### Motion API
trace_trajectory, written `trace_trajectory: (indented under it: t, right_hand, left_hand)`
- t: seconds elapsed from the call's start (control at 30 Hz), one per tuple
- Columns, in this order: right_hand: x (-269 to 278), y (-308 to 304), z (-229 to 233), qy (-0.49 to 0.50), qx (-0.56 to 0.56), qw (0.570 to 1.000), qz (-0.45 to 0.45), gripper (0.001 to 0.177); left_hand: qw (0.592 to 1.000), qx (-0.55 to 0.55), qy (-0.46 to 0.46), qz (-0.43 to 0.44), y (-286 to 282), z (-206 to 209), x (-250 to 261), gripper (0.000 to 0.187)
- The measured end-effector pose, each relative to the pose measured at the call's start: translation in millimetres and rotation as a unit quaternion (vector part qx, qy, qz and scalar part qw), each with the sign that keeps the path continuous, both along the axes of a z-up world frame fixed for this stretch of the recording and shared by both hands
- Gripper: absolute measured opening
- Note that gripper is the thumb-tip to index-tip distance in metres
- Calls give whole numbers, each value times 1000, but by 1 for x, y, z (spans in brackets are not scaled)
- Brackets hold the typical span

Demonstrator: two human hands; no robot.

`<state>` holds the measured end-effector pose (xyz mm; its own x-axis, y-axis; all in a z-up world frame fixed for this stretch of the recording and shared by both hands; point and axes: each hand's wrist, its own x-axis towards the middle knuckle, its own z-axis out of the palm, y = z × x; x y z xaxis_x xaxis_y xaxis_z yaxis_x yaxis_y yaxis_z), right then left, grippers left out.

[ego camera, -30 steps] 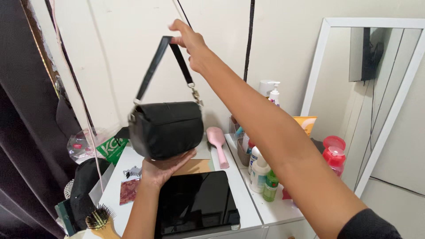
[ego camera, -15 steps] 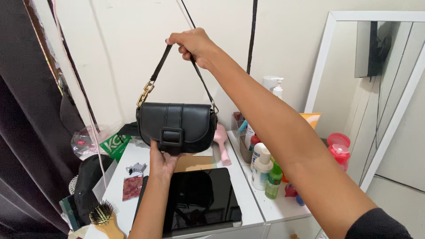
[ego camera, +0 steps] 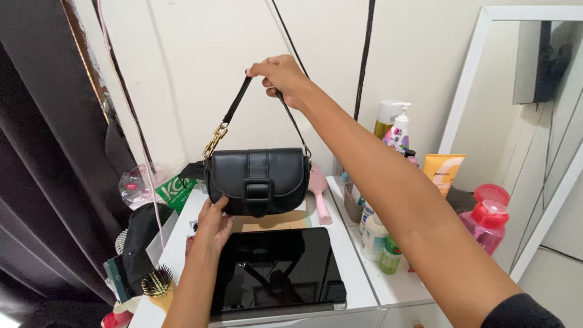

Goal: The person counts banknotes and places them into a black handbag on a vanity, then puts a wallet and cosmetic items into the bag, arranges the contents, and fastens the flap and buckle. They lift the bag by its strap, then reopen it and move items into a vanity drawer, arranging cosmetics inside.

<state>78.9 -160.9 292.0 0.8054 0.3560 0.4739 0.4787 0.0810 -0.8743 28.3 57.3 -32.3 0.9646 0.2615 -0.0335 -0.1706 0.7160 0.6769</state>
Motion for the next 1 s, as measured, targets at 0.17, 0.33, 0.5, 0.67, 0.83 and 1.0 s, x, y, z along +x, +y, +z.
trace_trajectory:
  t: [0.17,0.33,0.5,0.67,0.83,1.0]
  right_hand:
    - [12,10,-32,5,-32,999,-7,22]
    - [27,18,-52,4,-4,1000,31,23]
    - [25,3,-73,-83,-111,989,-57,34]
    - [-28,-43,-122,-433,-198,822,-312,76]
    - [-136,-92,-195,34,-242,941,-233,66]
    - [-200,-104,-259,-76,-485,830,-264,67]
  left_hand:
    - [996,92,-6,-4,16,-13,-3,38]
    - [975,217,19,41,26,-27,-1,41]
    - [822,546,60,150,21,-6,-48,60]
    - [652,734,112,155,10,4,-140,57]
    - [609,776,146,81,-14,7,-174,48]
    - [545,815,94,175,-35,4,-182,46]
